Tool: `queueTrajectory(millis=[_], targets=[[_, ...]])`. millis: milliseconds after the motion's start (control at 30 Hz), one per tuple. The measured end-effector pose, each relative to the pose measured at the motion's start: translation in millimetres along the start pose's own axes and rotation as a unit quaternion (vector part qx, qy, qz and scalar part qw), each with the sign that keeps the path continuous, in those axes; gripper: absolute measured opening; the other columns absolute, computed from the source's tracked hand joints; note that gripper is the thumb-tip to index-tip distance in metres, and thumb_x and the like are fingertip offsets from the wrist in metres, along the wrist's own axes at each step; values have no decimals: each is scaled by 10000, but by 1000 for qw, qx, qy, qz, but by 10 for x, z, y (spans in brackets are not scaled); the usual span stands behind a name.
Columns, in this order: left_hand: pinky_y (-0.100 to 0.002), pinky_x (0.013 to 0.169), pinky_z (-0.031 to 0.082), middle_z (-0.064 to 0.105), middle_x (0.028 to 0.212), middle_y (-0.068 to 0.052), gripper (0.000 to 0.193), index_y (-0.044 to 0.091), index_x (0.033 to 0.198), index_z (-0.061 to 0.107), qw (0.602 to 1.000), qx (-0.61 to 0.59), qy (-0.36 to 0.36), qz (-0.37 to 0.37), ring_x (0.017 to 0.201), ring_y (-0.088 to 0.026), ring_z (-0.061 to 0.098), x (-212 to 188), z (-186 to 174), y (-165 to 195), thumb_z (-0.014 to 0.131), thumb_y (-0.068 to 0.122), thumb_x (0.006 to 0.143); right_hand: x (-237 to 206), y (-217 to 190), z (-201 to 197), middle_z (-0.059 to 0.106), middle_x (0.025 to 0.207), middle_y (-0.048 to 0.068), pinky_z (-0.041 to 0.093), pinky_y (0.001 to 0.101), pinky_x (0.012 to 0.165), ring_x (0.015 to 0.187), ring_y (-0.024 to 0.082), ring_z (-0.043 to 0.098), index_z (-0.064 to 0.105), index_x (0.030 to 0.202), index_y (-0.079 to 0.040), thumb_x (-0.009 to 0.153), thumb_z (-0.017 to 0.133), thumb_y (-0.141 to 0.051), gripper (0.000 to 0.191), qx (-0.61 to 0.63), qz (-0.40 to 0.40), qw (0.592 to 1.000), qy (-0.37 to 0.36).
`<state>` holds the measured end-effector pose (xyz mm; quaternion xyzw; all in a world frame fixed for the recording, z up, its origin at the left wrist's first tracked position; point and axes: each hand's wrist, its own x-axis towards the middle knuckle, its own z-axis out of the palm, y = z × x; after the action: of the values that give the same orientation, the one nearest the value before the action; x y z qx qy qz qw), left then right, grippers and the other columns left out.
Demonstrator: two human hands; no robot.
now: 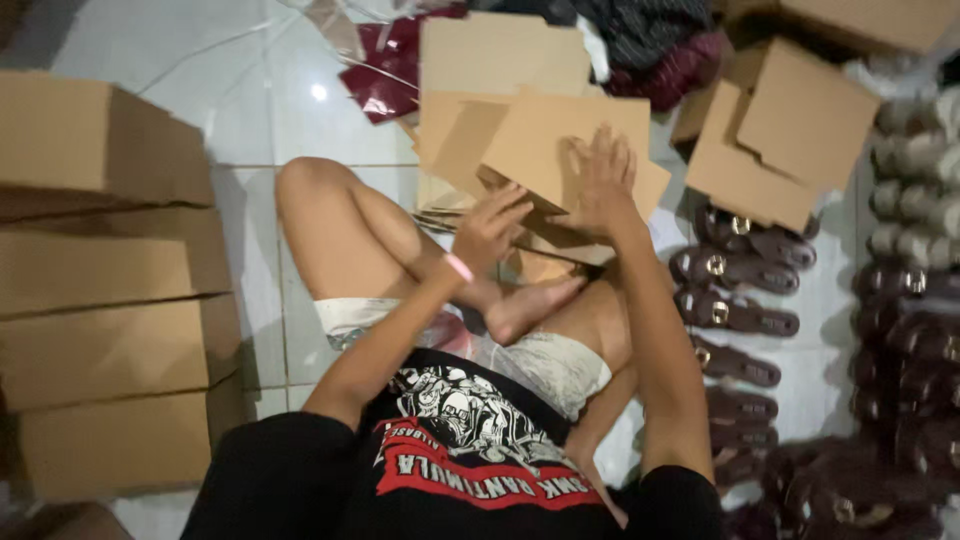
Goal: The person sits on the floor and repeatedly packs pairs of brown sandals into small cardboard boxes. They place the sandals inside, close the flaps, and stack the boxes to the side.
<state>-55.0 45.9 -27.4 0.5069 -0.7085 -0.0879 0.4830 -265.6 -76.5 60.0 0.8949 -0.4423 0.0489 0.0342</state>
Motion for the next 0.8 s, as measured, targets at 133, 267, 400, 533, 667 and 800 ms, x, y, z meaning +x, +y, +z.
queueTrajectory(millis=[133, 267, 400, 533, 667, 800], targets=[[-435, 1129, 503, 623, 1384, -98, 484, 107, 1364, 632, 946, -126, 81, -289, 1279, -309, 621, -591, -1, 196, 780, 198, 912, 423, -117, -245, 480, 1440, 190, 283, 605, 1230, 1481, 458, 330, 508, 1389, -160, 436, 931, -535, 1107, 125, 68, 982, -121], [-432, 1126, 409, 376, 1561, -187, 938, 69, 1595, 232, 882, -274, 169, -344, 1399, -315, 428, -739, -130, 242, 823, 232, 885, 180, -982, -653, 325, 1547, 297, 234, 659, 1173, 1445, 486, 286, 455, 1345, -90, 504, 924, -441, 1025, 192, 6, 981, -15], [-429, 1207, 384, 421, 1547, -199, 1118, 58, 1588, -61, 830, -284, 345, -334, 1420, -289, 455, -635, -638, 203, 836, 223, 941, 108, -2035, -867, 179, 1564, 393, 151, 687, 1114, 1447, 547, 180, 403, 1393, -28, 615, 986, -471, 1069, 242, -87, 966, -22], [-411, 1097, 487, 483, 1439, -195, 1140, 82, 1649, -44, 826, -180, 434, -312, 1288, -270, 548, -1099, -1733, -1, 790, 228, 884, 188, -2312, -881, 165, 1642, 296, 200, 549, 1224, 1519, 438, 213, 363, 1481, -35, 695, 903, -315, 994, 479, -253, 836, -82], [-400, 1142, 475, 298, 1689, -114, 835, 133, 1690, 29, 789, -138, 542, -252, 1429, -246, 462, -1839, -2850, -322, 569, 240, 1062, 189, -2382, -446, 332, 1655, 186, 284, 454, 1275, 1513, 311, 369, 364, 1530, -53, 872, 807, -183, 804, 673, -170, 711, -112], [-409, 1315, 213, 154, 1732, -74, 887, 36, 1676, 54, 719, -71, 648, -242, 1599, -254, 213, -2100, -3680, -652, 638, 239, 1040, 522, -2479, 17, 461, 1548, 161, 375, 415, 1196, 1432, 294, 475, 371, 1525, -49, 875, 802, -117, 783, 611, -120, 776, -103]])
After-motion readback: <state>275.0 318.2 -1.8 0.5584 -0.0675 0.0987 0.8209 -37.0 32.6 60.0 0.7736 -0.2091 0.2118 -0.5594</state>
